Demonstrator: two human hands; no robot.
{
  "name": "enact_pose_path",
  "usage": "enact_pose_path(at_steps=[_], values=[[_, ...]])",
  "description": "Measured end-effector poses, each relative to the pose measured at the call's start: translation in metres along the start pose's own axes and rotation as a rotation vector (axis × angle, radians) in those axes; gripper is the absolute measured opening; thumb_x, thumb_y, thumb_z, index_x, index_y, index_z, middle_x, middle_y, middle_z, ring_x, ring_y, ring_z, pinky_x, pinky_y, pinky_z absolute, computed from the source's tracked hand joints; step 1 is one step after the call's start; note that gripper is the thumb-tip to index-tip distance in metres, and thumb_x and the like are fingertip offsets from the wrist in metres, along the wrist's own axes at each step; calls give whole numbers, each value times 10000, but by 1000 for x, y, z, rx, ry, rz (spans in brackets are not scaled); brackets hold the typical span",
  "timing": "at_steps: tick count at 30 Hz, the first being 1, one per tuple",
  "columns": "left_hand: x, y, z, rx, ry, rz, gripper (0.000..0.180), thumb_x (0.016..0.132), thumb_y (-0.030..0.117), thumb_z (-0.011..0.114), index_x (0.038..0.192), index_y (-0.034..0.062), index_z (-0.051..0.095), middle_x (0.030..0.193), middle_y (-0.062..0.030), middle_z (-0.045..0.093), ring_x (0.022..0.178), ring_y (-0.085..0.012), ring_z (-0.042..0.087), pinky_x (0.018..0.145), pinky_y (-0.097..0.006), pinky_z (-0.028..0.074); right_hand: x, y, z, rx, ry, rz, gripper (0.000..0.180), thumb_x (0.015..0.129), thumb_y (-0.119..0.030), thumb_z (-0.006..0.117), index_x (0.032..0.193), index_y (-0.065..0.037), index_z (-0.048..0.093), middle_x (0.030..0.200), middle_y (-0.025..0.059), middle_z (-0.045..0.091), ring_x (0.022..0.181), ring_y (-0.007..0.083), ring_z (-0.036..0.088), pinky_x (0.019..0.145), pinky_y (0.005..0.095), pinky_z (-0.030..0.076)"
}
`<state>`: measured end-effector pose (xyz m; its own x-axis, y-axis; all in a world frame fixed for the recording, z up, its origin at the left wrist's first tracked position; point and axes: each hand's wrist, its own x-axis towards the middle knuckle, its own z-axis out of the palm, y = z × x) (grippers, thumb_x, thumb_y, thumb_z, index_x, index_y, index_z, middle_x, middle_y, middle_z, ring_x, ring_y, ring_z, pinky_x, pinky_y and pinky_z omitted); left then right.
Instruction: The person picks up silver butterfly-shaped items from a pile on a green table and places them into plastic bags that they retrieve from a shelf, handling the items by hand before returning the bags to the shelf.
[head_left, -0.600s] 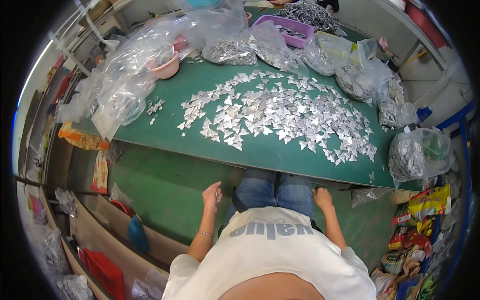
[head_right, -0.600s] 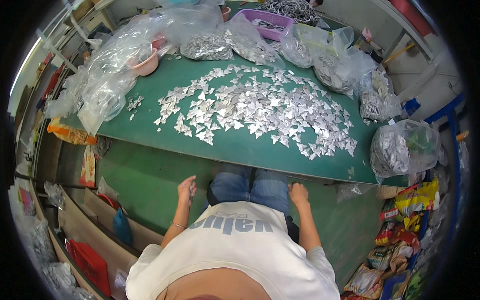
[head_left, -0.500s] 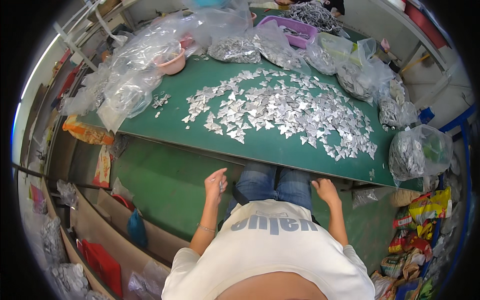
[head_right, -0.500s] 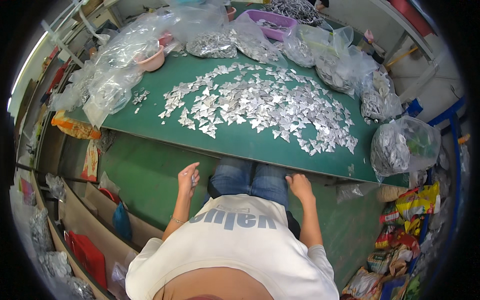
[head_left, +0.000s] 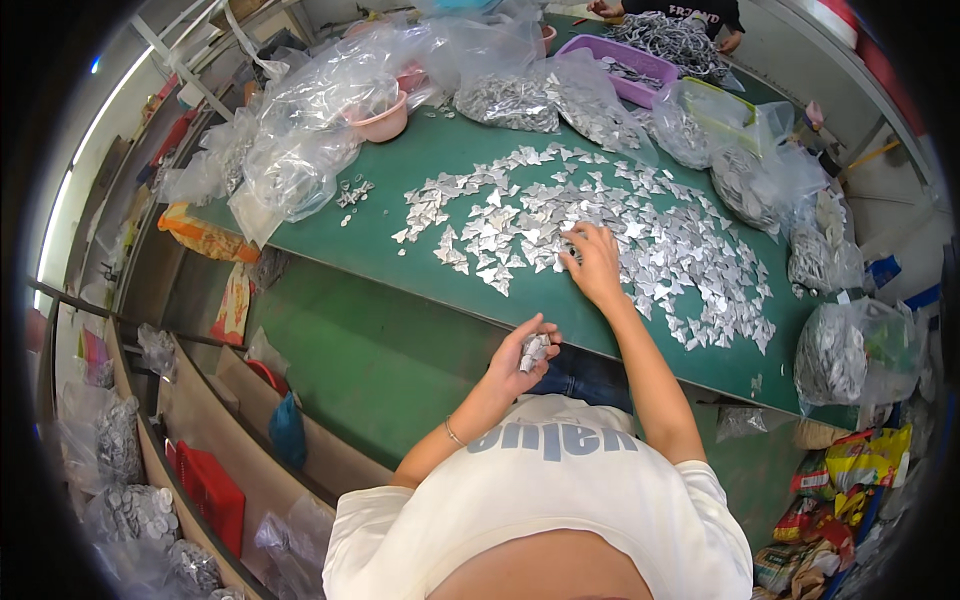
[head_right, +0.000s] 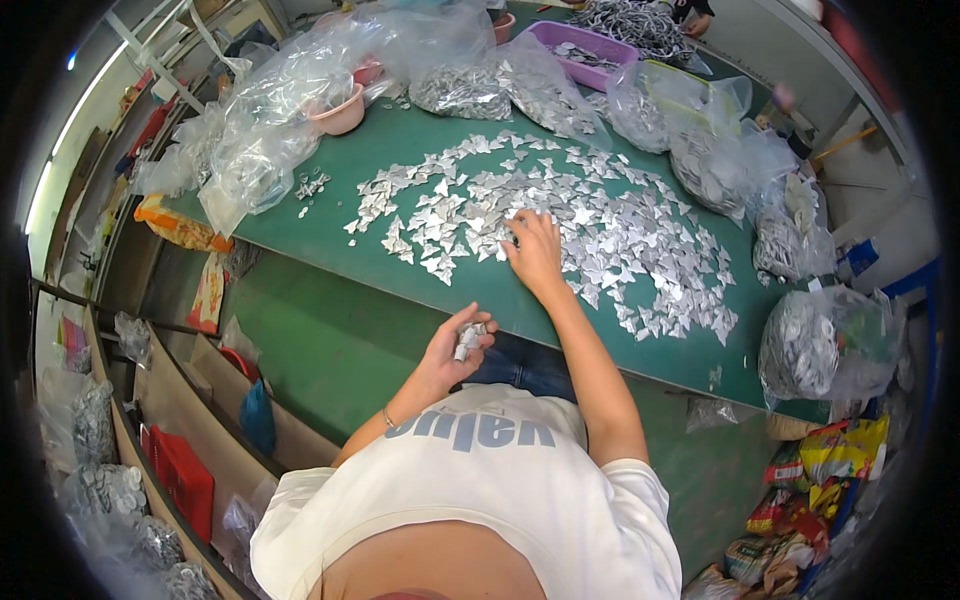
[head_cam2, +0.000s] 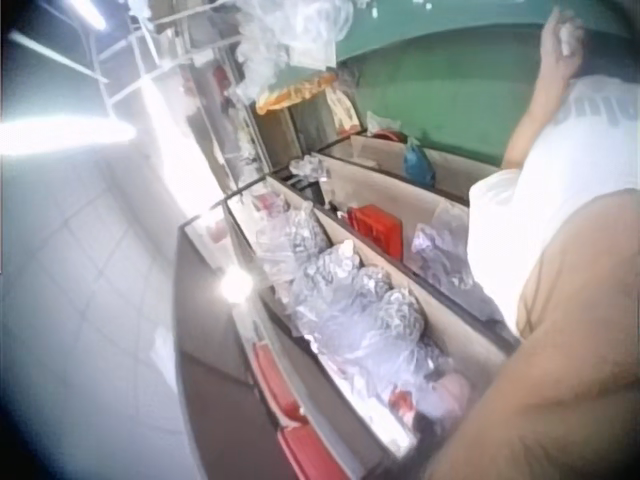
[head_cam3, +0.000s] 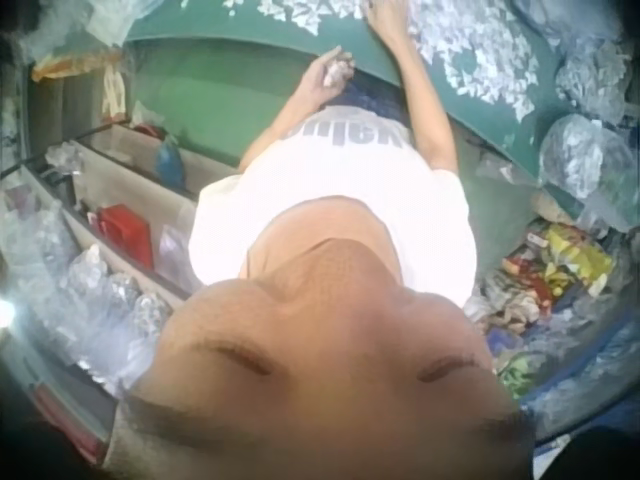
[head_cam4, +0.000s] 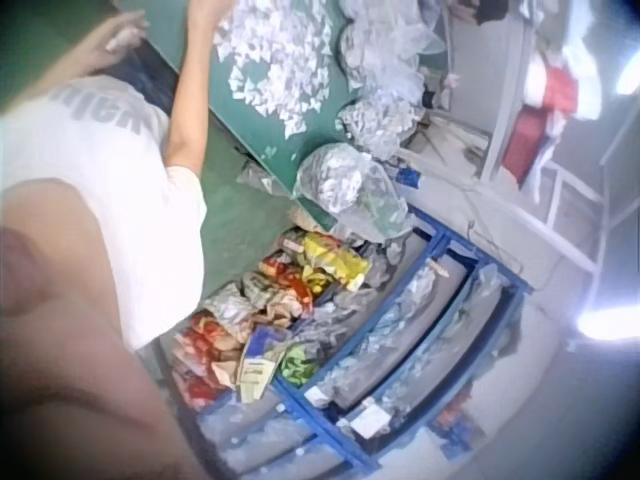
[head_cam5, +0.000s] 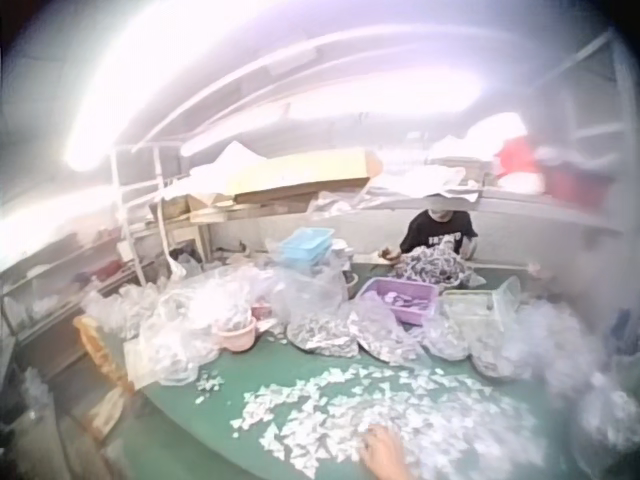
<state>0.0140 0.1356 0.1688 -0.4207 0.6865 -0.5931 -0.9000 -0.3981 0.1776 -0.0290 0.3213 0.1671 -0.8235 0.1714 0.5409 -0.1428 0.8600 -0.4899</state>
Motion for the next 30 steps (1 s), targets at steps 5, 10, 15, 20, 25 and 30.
enact_pose_path(at_steps=[5,10,15,20,25,30], values=[[9,11,6,169,-88,67,253,832,157,572,1039,20,526,786,-29,511,553,-65,417,360,-146,288,12,10,5,-351,-194,-168,178,661,-24,591,826,-85,620,903,58,515,938,231,461,897,456,271],[34,24,15,162,-29,86,266,851,124,530,1090,11,507,798,-23,495,553,-48,390,373,-140,279,17,29,1,-96,-193,-113,129,705,-21,545,824,-65,572,873,65,505,931,233,464,909,448,255],[52,34,30,212,79,138,286,855,127,522,1115,8,508,779,-19,496,547,-51,397,377,-149,267,4,39,-3,-9,-184,88,162,724,-79,599,870,-49,535,976,71,505,980,253,446,911,428,249],[65,40,30,332,148,179,235,848,124,540,1055,15,561,729,-3,504,532,-49,410,385,-159,251,5,17,-20,-46,-320,-39,216,678,-105,651,860,-69,541,1071,61,470,1079,259,397,926,482,226],[82,55,23,1171,238,830,178,796,82,587,967,44,621,632,-30,508,507,-108,455,419,-252,356,-5,31,-19,19,-359,-10,226,681,-106,656,876,-54,552,996,56,520,1011,256,456,925,461,248],[107,91,46,1865,312,1071,209,755,109,595,962,115,625,767,-88,579,576,-294,569,496,-378,445,1,33,-17,525,14,515,140,809,-66,558,945,-31,558,738,37,542,730,129,525,710,257,405]])
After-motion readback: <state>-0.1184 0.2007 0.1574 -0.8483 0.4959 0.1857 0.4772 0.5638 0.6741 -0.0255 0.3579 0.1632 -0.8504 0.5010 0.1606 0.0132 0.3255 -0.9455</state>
